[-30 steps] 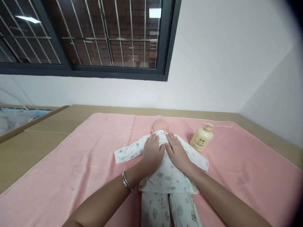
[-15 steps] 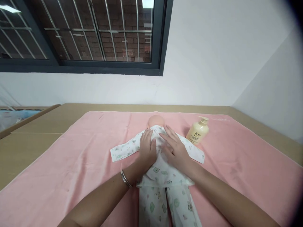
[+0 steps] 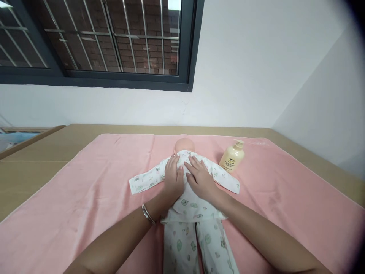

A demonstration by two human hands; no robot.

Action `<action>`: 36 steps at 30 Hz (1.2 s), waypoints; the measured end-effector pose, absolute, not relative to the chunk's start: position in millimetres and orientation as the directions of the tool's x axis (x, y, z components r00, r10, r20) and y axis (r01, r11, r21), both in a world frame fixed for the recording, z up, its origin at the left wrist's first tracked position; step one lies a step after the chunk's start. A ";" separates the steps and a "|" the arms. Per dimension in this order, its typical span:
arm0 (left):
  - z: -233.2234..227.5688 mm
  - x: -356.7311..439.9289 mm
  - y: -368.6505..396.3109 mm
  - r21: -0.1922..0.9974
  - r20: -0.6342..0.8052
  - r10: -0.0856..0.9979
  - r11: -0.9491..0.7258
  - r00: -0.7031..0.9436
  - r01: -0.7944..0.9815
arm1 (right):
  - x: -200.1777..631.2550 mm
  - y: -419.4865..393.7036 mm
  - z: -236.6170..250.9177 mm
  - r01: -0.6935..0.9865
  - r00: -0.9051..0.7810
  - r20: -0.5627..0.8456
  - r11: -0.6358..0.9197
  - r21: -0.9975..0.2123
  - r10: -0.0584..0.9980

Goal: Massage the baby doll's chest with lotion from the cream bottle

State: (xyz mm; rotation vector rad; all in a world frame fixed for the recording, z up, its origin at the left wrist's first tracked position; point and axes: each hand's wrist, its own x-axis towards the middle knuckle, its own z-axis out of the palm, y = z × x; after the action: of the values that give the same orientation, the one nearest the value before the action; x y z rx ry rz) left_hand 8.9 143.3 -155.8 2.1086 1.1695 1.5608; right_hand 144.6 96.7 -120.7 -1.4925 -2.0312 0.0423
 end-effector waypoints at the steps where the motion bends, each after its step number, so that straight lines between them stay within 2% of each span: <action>1: -155.8 9.0 143.8 0.636 0.666 0.739 -0.632 0.098 0.442 | 145.3 98.1 -120.4 0.858 -0.191 0.416 0.357 -0.369 0.889; 3: -155.6 9.0 145.2 0.643 0.649 0.752 -0.621 0.113 0.448 | 147.5 100.5 -118.1 0.859 -0.189 0.407 0.351 -0.372 0.894; 8: -153.5 9.5 149.4 0.609 0.627 0.762 -0.610 0.163 0.507 | 149.1 104.3 -119.4 0.853 -0.136 0.511 0.362 -0.375 0.849; 13: -148.5 10.5 147.8 0.582 0.591 0.777 -0.596 0.215 0.553 | 143.4 107.6 -140.2 0.839 -0.077 0.525 0.340 -0.425 0.847; 21: -147.7 10.3 145.2 0.552 0.606 0.762 -0.610 0.230 0.568 | 143.5 105.5 -142.1 0.848 -0.099 0.520 0.346 -0.401 0.848; 30: -153.2 5.6 131.7 0.608 0.507 0.826 -0.545 0.246 0.577 | 148.9 88.6 -153.1 0.758 0.078 0.466 0.251 -0.602 0.881; 36: -168.2 -10.9 109.3 0.671 0.449 0.866 -0.490 0.220 0.557 | 160.9 52.2 -177.3 0.596 0.180 0.368 0.196 -0.778 0.912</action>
State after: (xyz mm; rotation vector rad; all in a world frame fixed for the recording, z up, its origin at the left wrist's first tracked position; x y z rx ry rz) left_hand -10.9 109.3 -168.2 2.1346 1.3207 1.1594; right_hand 160.9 52.2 -177.3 -1.4998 -1.5155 0.4161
